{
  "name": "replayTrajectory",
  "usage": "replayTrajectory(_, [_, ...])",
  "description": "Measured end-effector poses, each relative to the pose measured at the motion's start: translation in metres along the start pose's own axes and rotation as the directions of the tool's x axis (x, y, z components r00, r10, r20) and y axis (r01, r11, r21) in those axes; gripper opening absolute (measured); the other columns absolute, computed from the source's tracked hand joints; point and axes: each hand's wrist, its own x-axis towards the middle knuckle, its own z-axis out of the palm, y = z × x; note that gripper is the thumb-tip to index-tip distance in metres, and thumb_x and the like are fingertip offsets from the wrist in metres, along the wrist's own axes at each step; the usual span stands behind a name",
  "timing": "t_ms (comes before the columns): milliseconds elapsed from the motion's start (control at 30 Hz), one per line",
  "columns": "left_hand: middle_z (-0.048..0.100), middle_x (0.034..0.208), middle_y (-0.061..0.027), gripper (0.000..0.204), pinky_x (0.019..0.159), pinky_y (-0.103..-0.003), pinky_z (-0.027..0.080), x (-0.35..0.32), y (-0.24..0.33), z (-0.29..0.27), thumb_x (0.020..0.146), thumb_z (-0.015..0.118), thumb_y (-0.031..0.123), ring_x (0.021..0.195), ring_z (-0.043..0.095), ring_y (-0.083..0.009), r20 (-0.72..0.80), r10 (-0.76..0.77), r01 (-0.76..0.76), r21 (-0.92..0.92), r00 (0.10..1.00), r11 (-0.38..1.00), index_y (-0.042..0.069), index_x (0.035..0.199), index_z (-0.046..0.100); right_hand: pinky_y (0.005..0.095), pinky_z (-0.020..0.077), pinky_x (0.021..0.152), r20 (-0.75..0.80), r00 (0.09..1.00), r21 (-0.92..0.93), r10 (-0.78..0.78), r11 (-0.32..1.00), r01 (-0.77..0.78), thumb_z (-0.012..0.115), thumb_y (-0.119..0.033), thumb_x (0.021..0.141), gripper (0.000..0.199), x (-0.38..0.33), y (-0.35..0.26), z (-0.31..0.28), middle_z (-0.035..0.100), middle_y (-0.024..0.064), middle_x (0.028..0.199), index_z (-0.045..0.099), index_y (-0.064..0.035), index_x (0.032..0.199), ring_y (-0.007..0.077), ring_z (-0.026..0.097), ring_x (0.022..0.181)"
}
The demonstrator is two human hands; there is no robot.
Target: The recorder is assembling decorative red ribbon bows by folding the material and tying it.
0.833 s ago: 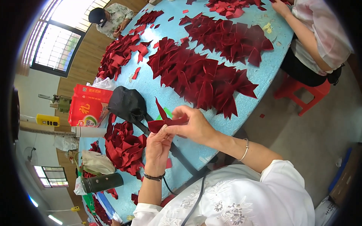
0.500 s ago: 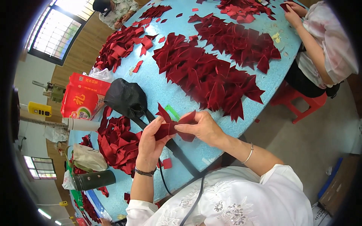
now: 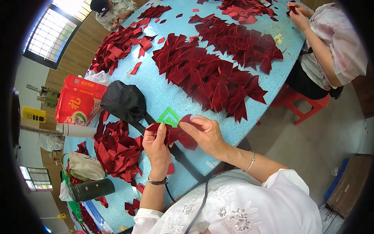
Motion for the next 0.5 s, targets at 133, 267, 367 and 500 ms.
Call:
replayTrajectory(133, [0.065,0.081,-0.0045,0.016,0.05,-0.018,0.042,-0.025,0.006,0.003,0.088,0.061,0.013,0.061,0.055,-0.0059,-0.038,0.123,-0.122,0.034,0.992,0.992,0.0,0.097,0.058,0.0197,0.0459,0.059,0.04,0.997,0.04,0.066,0.997,-0.068,0.064,-0.013,0.087,0.013,-0.02,-0.025,0.004,0.063,0.0002,0.075,0.065,-0.0008,0.085,0.004,0.054,0.067])
replayTrajectory(267, [0.063,0.078,-0.0028,0.013,0.053,-0.018,0.043,-0.056,0.01,0.009,0.088,0.061,0.009,0.061,0.054,-0.0044,-0.127,0.209,-0.203,0.06,0.97,0.977,-0.001,0.096,0.057,0.0197,0.0463,0.059,-0.02,0.999,0.08,0.026,0.996,-0.024,0.064,-0.013,0.086,0.012,-0.043,-0.024,0.002,0.063,0.0003,0.074,0.064,-0.0009,0.085,0.004,0.054,0.067])
replayTrajectory(367, [0.062,0.078,-0.0021,0.014,0.055,-0.017,0.044,-0.079,0.01,0.007,0.088,0.061,0.008,0.063,0.053,-0.0038,-0.115,0.266,-0.263,0.036,0.957,0.964,-0.001,0.097,0.056,0.0197,0.0459,0.058,-0.07,0.997,0.04,0.01,0.999,-0.008,0.064,-0.013,0.087,0.012,-0.067,-0.034,0.006,0.063,0.0001,0.073,0.064,-0.0006,0.085,0.0038,0.054,0.066])
replayTrajectory(500, [0.061,0.079,-0.0015,0.015,0.058,-0.017,0.044,-0.111,0.013,0.005,0.088,0.061,0.006,0.066,0.053,-0.0032,-0.12,0.319,-0.323,-0.017,0.94,0.946,-0.001,0.099,0.055,0.0199,0.0444,0.057,-0.15,0.986,-0.048,-0.071,0.997,0.065,0.063,-0.013,0.087,0.013,-0.096,-0.041,0.011,0.062,-0.001,0.07,0.064,0.0001,0.086,0.0032,0.052,0.064])
